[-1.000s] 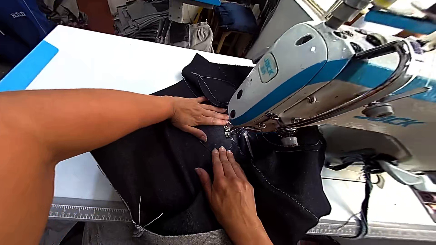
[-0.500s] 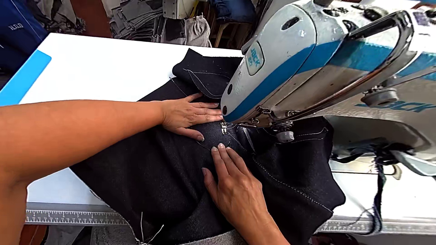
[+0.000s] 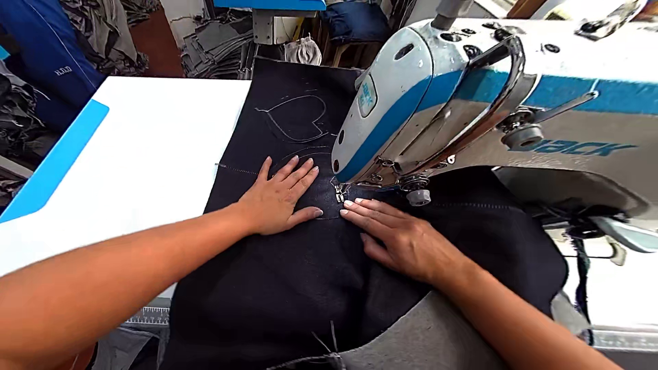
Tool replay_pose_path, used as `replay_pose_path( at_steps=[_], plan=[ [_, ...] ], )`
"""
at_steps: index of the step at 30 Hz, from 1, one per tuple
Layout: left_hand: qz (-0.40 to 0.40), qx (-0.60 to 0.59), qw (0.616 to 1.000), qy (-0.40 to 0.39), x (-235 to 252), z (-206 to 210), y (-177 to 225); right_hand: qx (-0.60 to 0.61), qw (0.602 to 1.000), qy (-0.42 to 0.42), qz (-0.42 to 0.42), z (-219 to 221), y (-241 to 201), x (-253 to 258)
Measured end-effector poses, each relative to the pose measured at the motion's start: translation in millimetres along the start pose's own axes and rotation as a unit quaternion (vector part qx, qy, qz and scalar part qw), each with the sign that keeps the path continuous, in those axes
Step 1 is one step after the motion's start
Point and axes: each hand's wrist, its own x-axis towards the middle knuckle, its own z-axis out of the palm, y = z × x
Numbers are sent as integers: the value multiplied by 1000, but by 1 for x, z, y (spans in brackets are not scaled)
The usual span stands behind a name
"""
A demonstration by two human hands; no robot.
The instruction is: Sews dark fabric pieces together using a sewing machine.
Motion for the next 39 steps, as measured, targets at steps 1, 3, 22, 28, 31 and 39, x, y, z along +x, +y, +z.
replay_pose_path(
  at_steps=[1,3,22,28,31,39],
  plan=[
    [-13,-3,1000,-4,-2,0,4,-11,1000,-10,11,-6,-2,1],
    [-27,-21,999,-31,0,-7,4,-30,996,-11,80,-21,-30,10],
    [159,-15,987,5,21,-3,-21,10,988,33,151,38,-95,21],
    [-96,4,995,22,-18,8,49,96,992,35,-78,16,3,2],
    [-130,-4,991,-12,-21,3,60,116,980,31,-161,12,36,5],
    [338,94,936,-36,18,-40,-28,56,978,29,198,-15,-93,36]
  ],
)
